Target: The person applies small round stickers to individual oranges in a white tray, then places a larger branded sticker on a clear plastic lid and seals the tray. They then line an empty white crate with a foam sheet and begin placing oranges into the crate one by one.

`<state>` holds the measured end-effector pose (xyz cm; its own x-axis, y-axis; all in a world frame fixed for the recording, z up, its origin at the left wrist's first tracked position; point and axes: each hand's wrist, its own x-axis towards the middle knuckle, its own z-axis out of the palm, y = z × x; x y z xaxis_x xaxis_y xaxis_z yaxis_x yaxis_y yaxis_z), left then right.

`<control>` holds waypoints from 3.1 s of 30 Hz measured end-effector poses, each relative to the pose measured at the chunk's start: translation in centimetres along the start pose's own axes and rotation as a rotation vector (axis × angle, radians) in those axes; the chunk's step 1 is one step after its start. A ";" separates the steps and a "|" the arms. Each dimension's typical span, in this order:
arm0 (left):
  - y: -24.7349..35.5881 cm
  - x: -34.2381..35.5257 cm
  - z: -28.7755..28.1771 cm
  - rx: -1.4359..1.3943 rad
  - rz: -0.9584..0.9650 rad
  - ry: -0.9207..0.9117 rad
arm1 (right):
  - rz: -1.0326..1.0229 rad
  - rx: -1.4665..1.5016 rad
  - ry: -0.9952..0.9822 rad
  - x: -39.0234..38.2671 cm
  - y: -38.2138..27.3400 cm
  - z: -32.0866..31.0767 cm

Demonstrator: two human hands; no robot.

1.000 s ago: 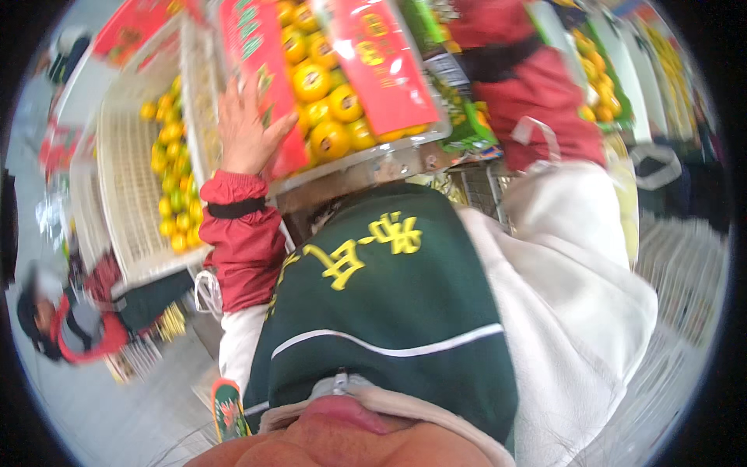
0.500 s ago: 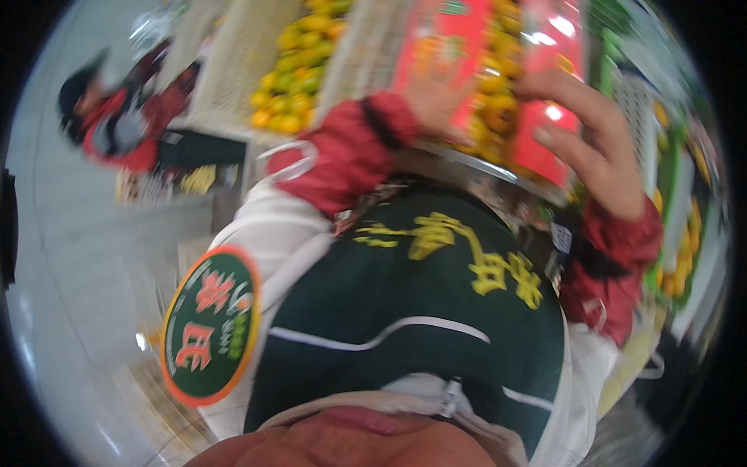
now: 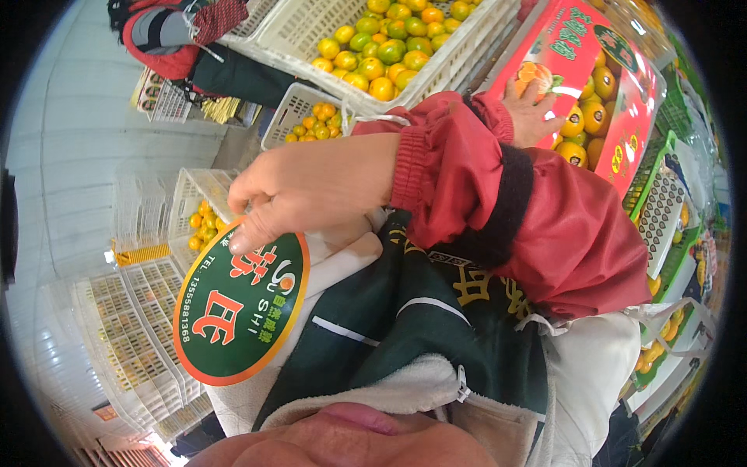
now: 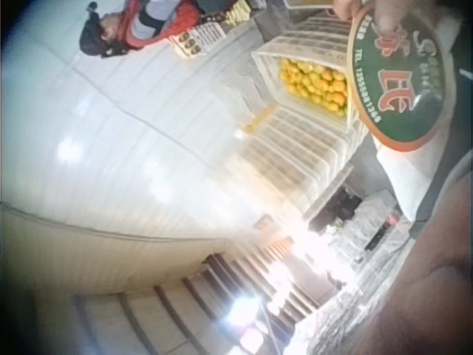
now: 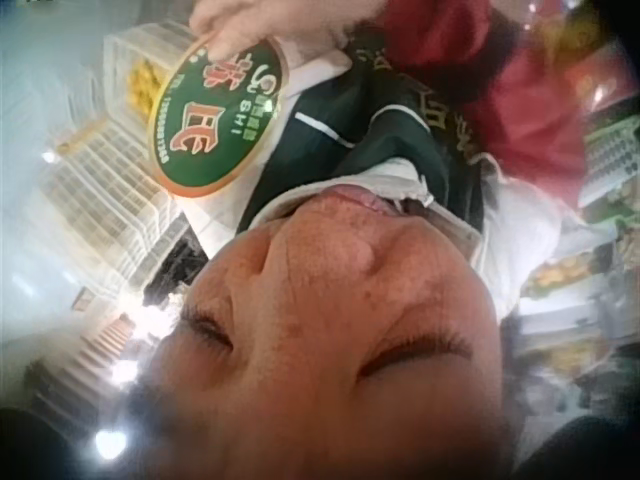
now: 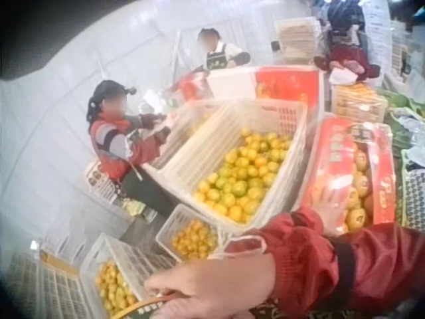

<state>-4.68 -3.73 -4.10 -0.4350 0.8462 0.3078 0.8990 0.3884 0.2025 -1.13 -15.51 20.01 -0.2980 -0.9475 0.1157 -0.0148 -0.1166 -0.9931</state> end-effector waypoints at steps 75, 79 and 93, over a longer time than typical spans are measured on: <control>-3.0 1.6 -4.6 -0.234 0.124 -0.161 | 0.028 0.485 1.873 -34.0 13.9 2.7; -3.4 2.0 -5.1 -0.230 0.161 -0.188 | 0.157 0.356 1.922 -33.5 13.9 2.5; -0.2 2.6 -6.7 -0.138 -0.015 -0.201 | 0.499 0.118 1.900 -32.3 12.8 1.8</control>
<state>-6.34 -4.07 2.89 -0.4163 0.9019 0.1153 0.8710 0.3593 0.3350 10.04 13.10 3.56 -0.7207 0.5835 -0.3742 0.4091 -0.0777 -0.9092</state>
